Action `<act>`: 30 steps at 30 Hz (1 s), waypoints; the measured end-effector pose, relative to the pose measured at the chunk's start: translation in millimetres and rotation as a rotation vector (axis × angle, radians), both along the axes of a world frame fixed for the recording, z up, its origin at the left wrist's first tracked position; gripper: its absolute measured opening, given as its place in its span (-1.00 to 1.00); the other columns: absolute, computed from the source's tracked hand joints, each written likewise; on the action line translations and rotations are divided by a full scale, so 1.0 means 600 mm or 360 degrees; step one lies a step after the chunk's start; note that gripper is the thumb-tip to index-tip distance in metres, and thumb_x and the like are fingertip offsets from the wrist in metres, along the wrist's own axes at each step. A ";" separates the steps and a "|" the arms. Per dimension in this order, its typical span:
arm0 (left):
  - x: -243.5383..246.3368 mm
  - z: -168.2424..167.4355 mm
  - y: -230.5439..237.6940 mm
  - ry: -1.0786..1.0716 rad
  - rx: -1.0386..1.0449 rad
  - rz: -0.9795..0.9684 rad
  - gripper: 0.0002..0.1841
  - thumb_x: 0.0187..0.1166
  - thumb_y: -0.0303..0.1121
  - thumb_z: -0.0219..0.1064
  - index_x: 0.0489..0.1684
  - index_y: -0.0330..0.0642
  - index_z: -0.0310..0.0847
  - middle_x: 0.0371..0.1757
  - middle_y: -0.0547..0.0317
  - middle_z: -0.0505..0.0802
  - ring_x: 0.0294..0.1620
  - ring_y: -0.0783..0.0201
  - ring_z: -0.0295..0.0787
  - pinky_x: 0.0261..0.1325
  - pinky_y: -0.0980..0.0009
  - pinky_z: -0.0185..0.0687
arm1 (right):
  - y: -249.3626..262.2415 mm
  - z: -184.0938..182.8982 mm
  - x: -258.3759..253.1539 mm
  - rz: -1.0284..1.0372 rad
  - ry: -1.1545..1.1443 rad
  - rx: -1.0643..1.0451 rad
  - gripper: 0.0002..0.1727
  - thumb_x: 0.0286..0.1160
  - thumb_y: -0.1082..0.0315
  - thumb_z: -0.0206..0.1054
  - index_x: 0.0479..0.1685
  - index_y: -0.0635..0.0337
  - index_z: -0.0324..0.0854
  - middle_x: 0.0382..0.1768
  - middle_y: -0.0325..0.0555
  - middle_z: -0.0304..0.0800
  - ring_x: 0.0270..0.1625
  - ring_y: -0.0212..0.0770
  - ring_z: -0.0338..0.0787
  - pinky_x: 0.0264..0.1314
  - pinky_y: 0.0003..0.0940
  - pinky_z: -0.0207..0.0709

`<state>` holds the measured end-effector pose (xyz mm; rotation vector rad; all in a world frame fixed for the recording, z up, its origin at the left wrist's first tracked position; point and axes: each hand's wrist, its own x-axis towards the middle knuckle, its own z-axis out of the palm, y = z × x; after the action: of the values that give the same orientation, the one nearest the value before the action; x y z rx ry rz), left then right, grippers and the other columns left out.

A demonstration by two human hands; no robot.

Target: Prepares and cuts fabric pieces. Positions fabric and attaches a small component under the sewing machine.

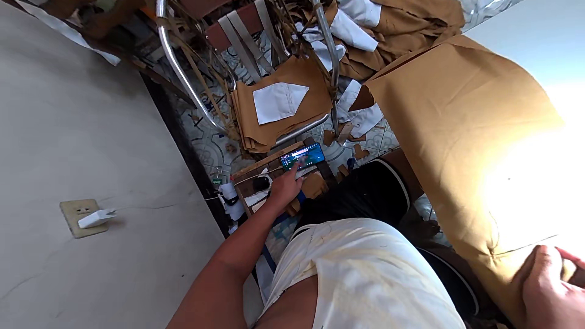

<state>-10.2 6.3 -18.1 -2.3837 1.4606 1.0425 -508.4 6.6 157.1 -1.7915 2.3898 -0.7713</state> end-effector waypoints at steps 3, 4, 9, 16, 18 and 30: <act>-0.019 -0.002 -0.017 0.0044 -0.0068 -0.0033 -0.33 0.80 0.05 0.11 0.90 0.18 0.07 0.24 -0.15 0.85 0.23 -0.19 0.82 0.24 -0.23 0.67 | 0.001 -0.002 -0.003 -0.0002 -0.0006 -0.0016 -0.57 0.65 0.09 0.34 0.04 0.38 0.76 0.03 0.19 0.84 0.24 -0.22 0.75 0.40 -0.37 0.49; -0.025 -0.002 -0.023 0.0058 -0.0073 -0.0044 -0.33 0.80 0.05 0.10 0.91 0.17 0.07 0.25 -0.16 0.84 0.23 -0.20 0.82 0.24 -0.24 0.66 | 0.001 -0.002 -0.003 0.0006 -0.0006 -0.0024 -0.57 0.66 0.10 0.34 0.04 0.39 0.76 0.03 0.20 0.84 0.24 -0.21 0.76 0.39 -0.37 0.49; -0.026 -0.013 -0.027 0.0048 -0.0046 -0.0077 -0.33 0.80 0.06 0.09 0.91 0.22 0.06 0.30 -0.13 0.83 0.26 -0.19 0.81 0.25 -0.25 0.66 | 0.001 0.000 -0.001 0.0000 -0.0001 -0.0019 -0.57 0.66 0.10 0.34 0.04 0.39 0.77 0.04 0.22 0.84 0.26 -0.18 0.76 0.41 -0.35 0.49; -0.003 -0.011 -0.006 0.0033 -0.0009 0.0019 -0.34 0.80 0.07 0.09 0.91 0.28 0.05 0.28 -0.12 0.84 0.26 -0.18 0.81 0.28 -0.22 0.65 | 0.001 -0.001 -0.003 0.0004 0.0008 -0.0008 -0.55 0.66 0.08 0.33 0.04 0.39 0.77 0.02 0.21 0.85 0.24 -0.18 0.77 0.40 -0.34 0.50; -0.003 -0.010 -0.005 0.0021 0.0005 0.0023 -0.31 0.80 0.07 0.09 0.93 0.26 0.00 0.27 -0.12 0.84 0.25 -0.17 0.82 0.28 -0.22 0.65 | 0.001 -0.003 -0.006 0.0016 0.0016 -0.0015 -0.55 0.67 0.08 0.32 0.03 0.38 0.76 0.02 0.20 0.85 0.22 -0.19 0.76 0.39 -0.34 0.50; -0.002 -0.010 0.000 0.0010 0.0042 0.0041 -0.29 0.81 0.09 0.06 0.95 0.26 -0.07 0.28 -0.11 0.84 0.28 -0.16 0.81 0.33 -0.20 0.62 | 0.001 -0.004 -0.007 -0.0012 0.0041 -0.0009 -0.56 0.67 0.05 0.32 0.04 0.33 0.78 0.06 0.18 0.85 0.28 -0.16 0.76 0.43 -0.32 0.48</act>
<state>-11.2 6.5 -23.9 -2.3893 1.4125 1.0696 -512.5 7.3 154.8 -1.8065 2.4147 -0.7611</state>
